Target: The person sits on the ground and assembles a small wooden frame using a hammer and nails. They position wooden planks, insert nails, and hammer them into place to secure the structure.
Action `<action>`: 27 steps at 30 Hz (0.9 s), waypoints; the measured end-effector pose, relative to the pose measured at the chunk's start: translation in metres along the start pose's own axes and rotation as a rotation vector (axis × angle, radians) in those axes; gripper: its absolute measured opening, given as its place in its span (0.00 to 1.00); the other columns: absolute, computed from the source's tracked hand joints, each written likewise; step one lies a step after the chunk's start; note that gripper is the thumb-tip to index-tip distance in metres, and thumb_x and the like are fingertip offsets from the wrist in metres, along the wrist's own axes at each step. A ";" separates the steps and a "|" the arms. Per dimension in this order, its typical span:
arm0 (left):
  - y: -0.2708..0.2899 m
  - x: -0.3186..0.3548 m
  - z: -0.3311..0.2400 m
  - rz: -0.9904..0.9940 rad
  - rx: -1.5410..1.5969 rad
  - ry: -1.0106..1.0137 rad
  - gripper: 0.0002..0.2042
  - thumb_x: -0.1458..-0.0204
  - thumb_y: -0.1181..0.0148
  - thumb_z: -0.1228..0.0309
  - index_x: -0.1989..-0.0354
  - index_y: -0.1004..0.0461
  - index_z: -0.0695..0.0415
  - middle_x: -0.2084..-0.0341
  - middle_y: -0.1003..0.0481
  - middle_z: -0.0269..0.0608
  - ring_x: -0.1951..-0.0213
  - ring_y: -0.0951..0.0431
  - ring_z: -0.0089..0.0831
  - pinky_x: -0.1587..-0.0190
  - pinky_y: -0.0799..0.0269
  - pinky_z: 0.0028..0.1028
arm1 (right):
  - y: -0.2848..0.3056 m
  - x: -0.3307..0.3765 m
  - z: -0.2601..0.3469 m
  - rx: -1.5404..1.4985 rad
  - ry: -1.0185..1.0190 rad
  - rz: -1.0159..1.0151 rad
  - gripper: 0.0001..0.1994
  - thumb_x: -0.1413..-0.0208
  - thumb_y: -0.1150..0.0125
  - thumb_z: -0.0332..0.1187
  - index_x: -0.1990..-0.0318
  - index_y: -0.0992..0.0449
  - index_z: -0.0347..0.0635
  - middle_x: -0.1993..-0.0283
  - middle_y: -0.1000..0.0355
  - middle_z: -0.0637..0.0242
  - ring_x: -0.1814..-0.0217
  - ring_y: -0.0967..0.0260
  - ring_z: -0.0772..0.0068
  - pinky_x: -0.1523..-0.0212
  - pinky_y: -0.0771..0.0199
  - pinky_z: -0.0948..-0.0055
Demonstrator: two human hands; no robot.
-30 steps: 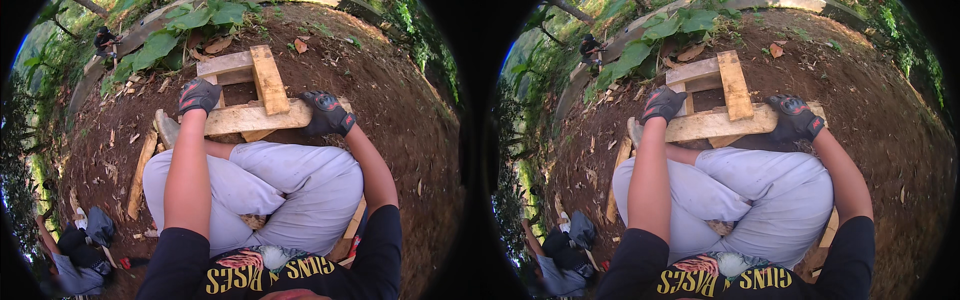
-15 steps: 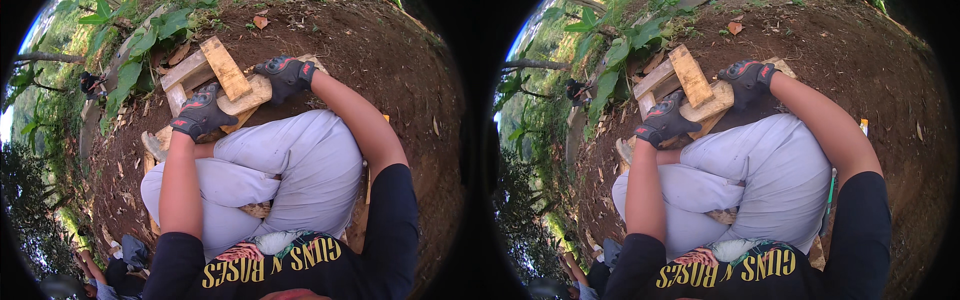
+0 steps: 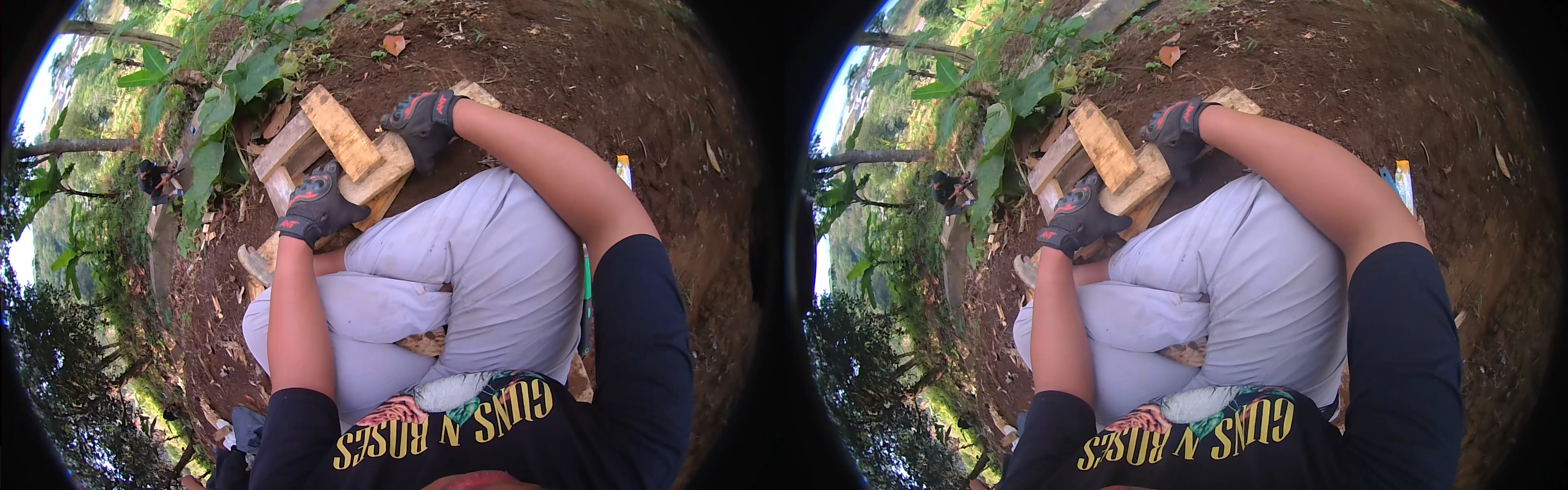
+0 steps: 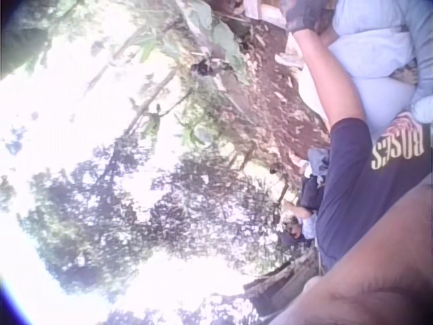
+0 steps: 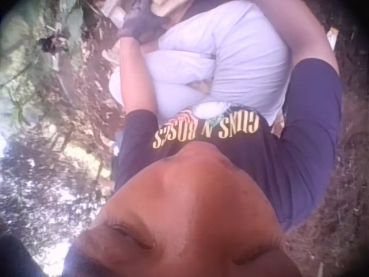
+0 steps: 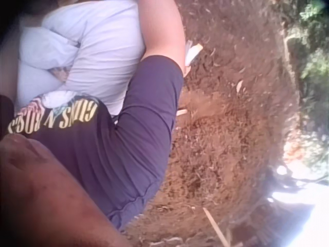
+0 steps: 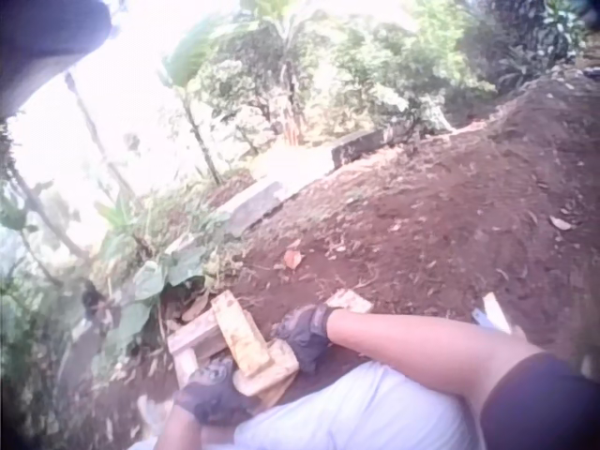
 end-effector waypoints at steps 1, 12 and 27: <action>0.000 0.000 0.001 -0.002 0.005 -0.014 0.46 0.62 0.22 0.49 0.33 0.29 0.59 0.40 0.22 0.56 0.39 0.21 0.53 0.36 0.25 0.45 | 0.000 -0.002 0.001 -0.020 0.009 -0.019 0.53 0.68 0.18 0.56 0.30 0.30 0.43 0.42 0.22 0.44 0.38 0.23 0.41 0.37 0.23 0.49; -0.017 0.008 0.000 -0.123 0.062 0.034 0.51 0.64 0.20 0.54 0.29 0.34 0.64 0.38 0.25 0.61 0.36 0.25 0.55 0.33 0.29 0.45 | -0.013 0.158 -0.033 -0.360 -0.414 -0.840 0.49 0.55 0.22 0.56 0.27 0.32 0.42 0.37 0.23 0.47 0.33 0.26 0.43 0.34 0.27 0.51; -0.005 0.072 -0.011 -0.496 0.131 0.114 0.39 0.45 0.27 0.52 0.31 0.30 0.66 0.33 0.28 0.58 0.30 0.30 0.52 0.28 0.36 0.45 | -0.326 0.573 0.148 -0.592 -1.703 -0.797 0.17 0.40 0.35 0.42 0.49 0.18 0.43 0.48 0.19 0.54 0.45 0.21 0.47 0.42 0.23 0.51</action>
Point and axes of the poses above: each hand's wrist, its own x-axis away from the middle knuckle, its own y-axis out of the back of the hand, z = x × y, the point moved 3 cm from there along -x, towards the middle knuckle
